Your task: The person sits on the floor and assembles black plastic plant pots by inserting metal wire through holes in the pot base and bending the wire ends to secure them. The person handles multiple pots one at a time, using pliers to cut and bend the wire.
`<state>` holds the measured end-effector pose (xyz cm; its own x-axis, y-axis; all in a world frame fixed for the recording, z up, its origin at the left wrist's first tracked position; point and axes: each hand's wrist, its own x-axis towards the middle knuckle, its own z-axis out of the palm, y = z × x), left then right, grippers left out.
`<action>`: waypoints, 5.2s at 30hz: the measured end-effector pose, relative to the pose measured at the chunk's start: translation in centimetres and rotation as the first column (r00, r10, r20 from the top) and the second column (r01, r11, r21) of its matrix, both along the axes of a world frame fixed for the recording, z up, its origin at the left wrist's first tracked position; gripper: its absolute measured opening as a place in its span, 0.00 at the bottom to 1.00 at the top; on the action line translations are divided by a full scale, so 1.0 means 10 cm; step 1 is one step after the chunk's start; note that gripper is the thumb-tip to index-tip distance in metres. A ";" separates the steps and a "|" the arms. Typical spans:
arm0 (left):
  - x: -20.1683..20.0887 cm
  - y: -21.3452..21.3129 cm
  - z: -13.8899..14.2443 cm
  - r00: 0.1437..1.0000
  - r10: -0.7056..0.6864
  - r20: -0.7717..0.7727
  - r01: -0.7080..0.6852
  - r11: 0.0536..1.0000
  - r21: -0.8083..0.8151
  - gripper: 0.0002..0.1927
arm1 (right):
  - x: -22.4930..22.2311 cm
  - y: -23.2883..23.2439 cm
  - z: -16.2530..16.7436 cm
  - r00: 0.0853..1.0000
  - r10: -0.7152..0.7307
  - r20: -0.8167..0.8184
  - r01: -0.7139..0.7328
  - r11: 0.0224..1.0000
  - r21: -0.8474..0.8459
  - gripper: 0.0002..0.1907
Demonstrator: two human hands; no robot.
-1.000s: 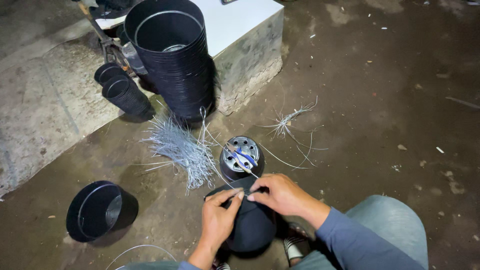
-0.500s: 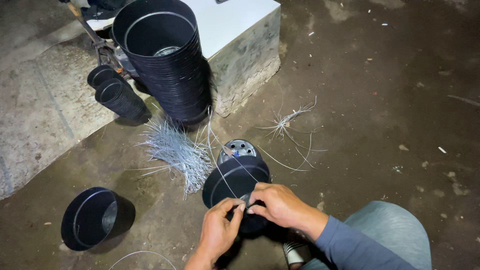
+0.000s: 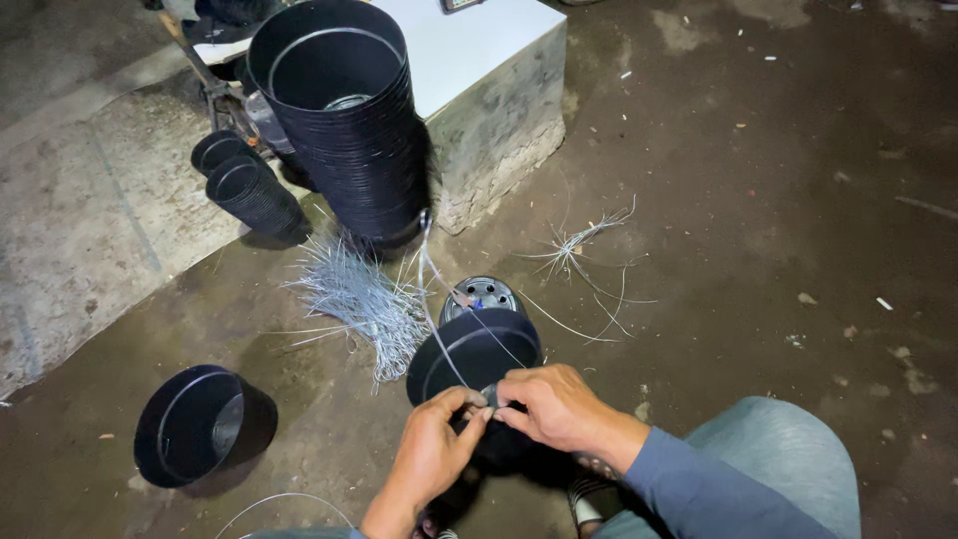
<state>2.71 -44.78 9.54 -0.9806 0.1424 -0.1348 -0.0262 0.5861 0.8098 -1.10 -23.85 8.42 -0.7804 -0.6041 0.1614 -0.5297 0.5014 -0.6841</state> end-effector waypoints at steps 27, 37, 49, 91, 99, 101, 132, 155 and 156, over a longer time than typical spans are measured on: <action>0.35 -0.05 -0.28 0.969 0.245 0.034 -0.240 0.897 0.371 0.12 | 0.11 -0.11 0.10 0.995 0.086 0.058 -0.083 0.996 -0.040 0.10; 0.30 -0.03 -0.05 0.955 0.241 -0.174 -0.209 0.960 0.185 0.15 | 0.14 -0.17 0.17 0.972 0.040 0.232 0.011 0.977 -0.215 0.11; 0.34 -0.21 0.02 1.000 0.001 -0.022 0.006 0.940 0.341 0.18 | 0.12 -0.24 0.12 0.845 -0.062 0.532 0.157 0.978 -0.134 0.05; 0.38 -0.02 -0.04 0.953 0.243 -0.182 -0.193 0.948 0.253 0.10 | 0.21 -0.38 -0.02 0.920 -0.153 0.360 0.146 0.988 0.048 0.11; 0.43 -0.07 0.07 0.956 0.234 -0.179 -0.170 0.935 0.311 0.08 | 0.15 -0.24 0.13 0.919 0.158 0.361 -0.115 0.984 -0.139 0.13; 0.44 -0.08 0.09 0.962 0.214 -0.171 -0.151 0.935 0.322 0.08 | 0.15 -0.23 0.16 0.939 0.189 0.286 -0.162 0.980 -0.116 0.12; 0.07 -1.50 0.34 0.911 0.371 -0.177 -0.106 0.629 0.770 0.08 | 0.28 -0.38 0.35 0.869 0.312 0.383 -0.336 0.942 -0.006 0.07; 0.25 -1.31 0.54 0.769 0.428 -0.475 -0.089 0.807 0.584 0.04 | 0.41 -0.56 0.18 0.917 0.267 0.295 -0.300 0.951 0.071 0.09; 0.25 -1.29 0.55 0.769 0.443 -0.460 -0.086 0.786 0.613 0.04 | 0.41 -0.57 0.18 0.920 0.267 0.287 -0.299 0.952 0.070 0.09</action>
<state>5.22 -57.64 15.04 -0.8521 -0.2645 0.4516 0.4418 0.0991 0.8916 2.95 -29.58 10.26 -0.5786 -0.8079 -0.1117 -0.4629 0.4380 -0.7706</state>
